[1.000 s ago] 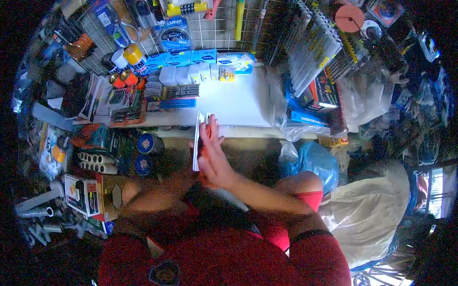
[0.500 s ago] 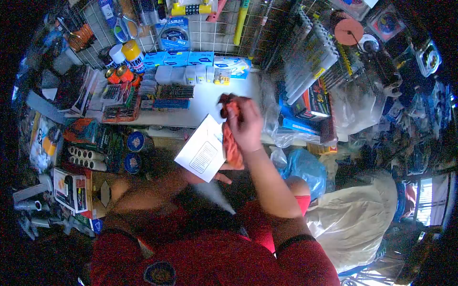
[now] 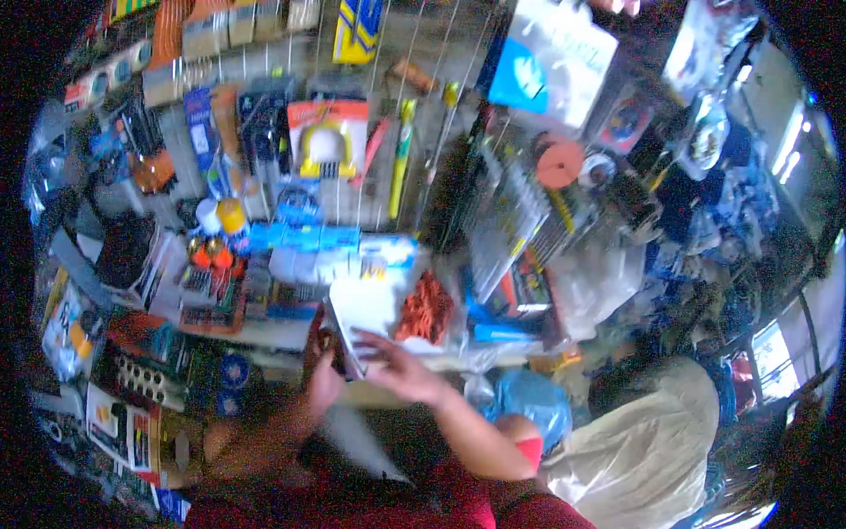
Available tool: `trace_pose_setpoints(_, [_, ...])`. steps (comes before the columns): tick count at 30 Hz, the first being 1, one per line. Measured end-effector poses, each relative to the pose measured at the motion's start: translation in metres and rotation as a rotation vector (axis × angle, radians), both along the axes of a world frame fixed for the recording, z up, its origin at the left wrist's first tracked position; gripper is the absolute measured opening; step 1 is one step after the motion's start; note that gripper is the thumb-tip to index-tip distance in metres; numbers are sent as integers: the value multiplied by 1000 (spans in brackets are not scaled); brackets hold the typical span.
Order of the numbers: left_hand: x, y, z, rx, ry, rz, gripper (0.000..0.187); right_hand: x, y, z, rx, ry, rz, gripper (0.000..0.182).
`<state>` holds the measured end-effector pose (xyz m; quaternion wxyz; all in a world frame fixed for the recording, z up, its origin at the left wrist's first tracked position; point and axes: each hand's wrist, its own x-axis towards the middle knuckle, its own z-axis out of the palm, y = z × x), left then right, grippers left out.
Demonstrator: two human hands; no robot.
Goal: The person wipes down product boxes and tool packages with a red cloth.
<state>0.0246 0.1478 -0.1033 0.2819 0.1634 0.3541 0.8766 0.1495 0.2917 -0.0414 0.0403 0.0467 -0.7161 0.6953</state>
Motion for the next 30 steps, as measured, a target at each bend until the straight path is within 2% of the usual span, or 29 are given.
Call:
trace_pose_setpoints(1, [-3, -4, 19, 31, 21, -9, 82, 4, -15, 20, -20, -40, -6, 78])
trace_pose_setpoints(3, [-5, -11, 47, -127, 238, 113, 100, 8, -14, 15, -8, 8, -116, 66])
trace_pose_setpoints(4, [-5, -10, 50, -108, 248, 115, 100, 9, -7, 14, -22, 24, -150, 61])
trace_pose_setpoints(6, [-6, -12, 60, -148, 440, 237, 108, 12, -14, 48, 28, 71, -307, 48])
trace_pose_setpoints(7, [-3, -19, 67, -197, 455, 205, 111, 16, -14, 63, 101, 38, -364, 43])
trace_pose_setpoints(8, [0, -16, 72, -57, 457, 183, 114, 20, -14, 75, 167, 6, -425, 39])
trace_pose_setpoints(9, [3, -18, 78, 48, 390, 103, 114, 25, -10, 81, 208, 80, -532, 29])
trace_pose_setpoints(10, [5, -24, 81, 150, 321, 21, 115, 29, 13, 74, 454, 127, -618, 35])
trace_pose_setpoints(11, [-9, -25, 60, 129, 424, -46, 113, 39, 6, 114, 123, 91, -595, 37])
trace_pose_setpoints(12, [-11, -25, 72, 0, 467, -77, 111, 38, 17, 126, 182, 337, -726, 32])
trace_pose_setpoints(14, [-19, -18, 55, -145, 400, -158, 109, 34, 34, 183, 153, 613, -862, 28])
trace_pose_setpoints(15, [-17, -20, 61, -243, 362, -167, 105, 31, 29, 223, 151, 669, -924, 30])
trace_pose_setpoints(16, [-20, -17, 48, -235, 361, -168, 105, 21, 31, 251, 110, 805, -980, 29])
trace_pose_setpoints(17, [-24, -7, 23, -328, 367, -196, 100, 19, 46, 270, 125, 818, -1013, 35])
trace_pose_setpoints(18, [-27, -1, 10, -418, 374, -222, 97, 19, 49, 293, 137, 776, -1052, 34])
trace_pose_setpoints(19, [-23, -3, 19, -531, 434, -203, 84, 15, 56, 309, 70, 799, -1038, 33])
trace_pose_setpoints(20, [-26, 6, -7, -564, 668, -137, 71, 11, 64, 321, 5, 831, -1018, 32])
trace_pose_setpoints(22, [-24, 9, -17, -580, 688, -282, 62, 9, 83, 333, -22, 847, -1022, 30])
trace_pose_setpoints(24, [-16, 6, -8, -594, 801, -290, 59, 12, 106, 333, -56, 852, -1031, 28])
trace_pose_setpoints(26, [-10, -1, 5, -629, 743, -437, 56, 17, 121, 328, -27, 762, -1040, 25])
trace_pose_setpoints(28, [-9, -6, 10, -543, 807, -472, 52, 23, 127, 325, -55, 751, -1048, 23])
trace_pose_setpoints(30, [-11, -1, -6, -543, 865, -458, 50, 27, 135, 321, -20, 693, -1010, 26])
